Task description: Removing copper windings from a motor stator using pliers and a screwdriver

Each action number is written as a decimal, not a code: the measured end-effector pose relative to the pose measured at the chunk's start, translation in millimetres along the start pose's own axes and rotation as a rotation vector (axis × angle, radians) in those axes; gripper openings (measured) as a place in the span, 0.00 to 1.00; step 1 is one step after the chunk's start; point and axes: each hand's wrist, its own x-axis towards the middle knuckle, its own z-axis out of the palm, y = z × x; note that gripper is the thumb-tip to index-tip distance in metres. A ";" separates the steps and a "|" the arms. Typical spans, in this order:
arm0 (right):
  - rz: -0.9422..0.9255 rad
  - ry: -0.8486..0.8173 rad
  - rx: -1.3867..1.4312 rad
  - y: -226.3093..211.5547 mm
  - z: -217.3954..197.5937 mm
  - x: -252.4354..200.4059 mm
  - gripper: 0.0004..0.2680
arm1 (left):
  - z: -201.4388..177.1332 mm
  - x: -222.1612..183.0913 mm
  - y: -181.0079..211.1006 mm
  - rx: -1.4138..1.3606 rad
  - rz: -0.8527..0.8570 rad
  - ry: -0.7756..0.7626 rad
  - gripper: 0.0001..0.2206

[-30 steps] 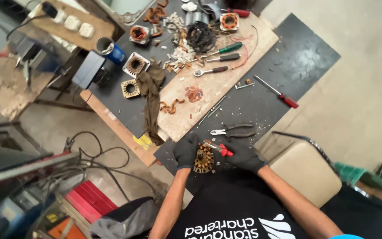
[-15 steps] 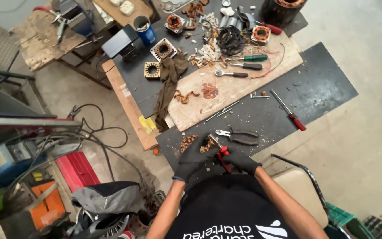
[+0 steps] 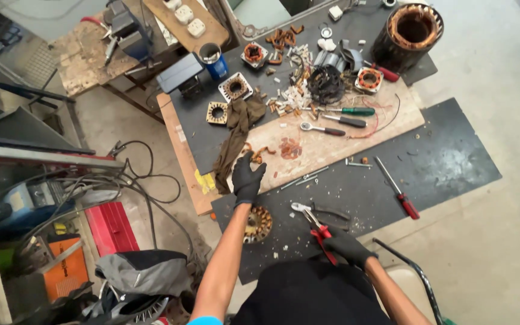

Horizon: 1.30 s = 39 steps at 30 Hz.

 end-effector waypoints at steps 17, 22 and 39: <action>0.096 0.189 0.176 59.1 -59.3 70.2 0.16 | -64.6 -118.6 -139.2 -0.297 -0.605 0.054 0.23; 0.148 0.215 0.149 -5.2 -38.5 33.6 0.18 | -66.0 -179.8 -116.9 -0.600 -0.849 0.007 0.28; 0.088 0.344 -0.283 -16.7 -38.7 21.7 0.29 | -37.9 -199.9 -19.0 -0.468 -0.541 -0.022 0.22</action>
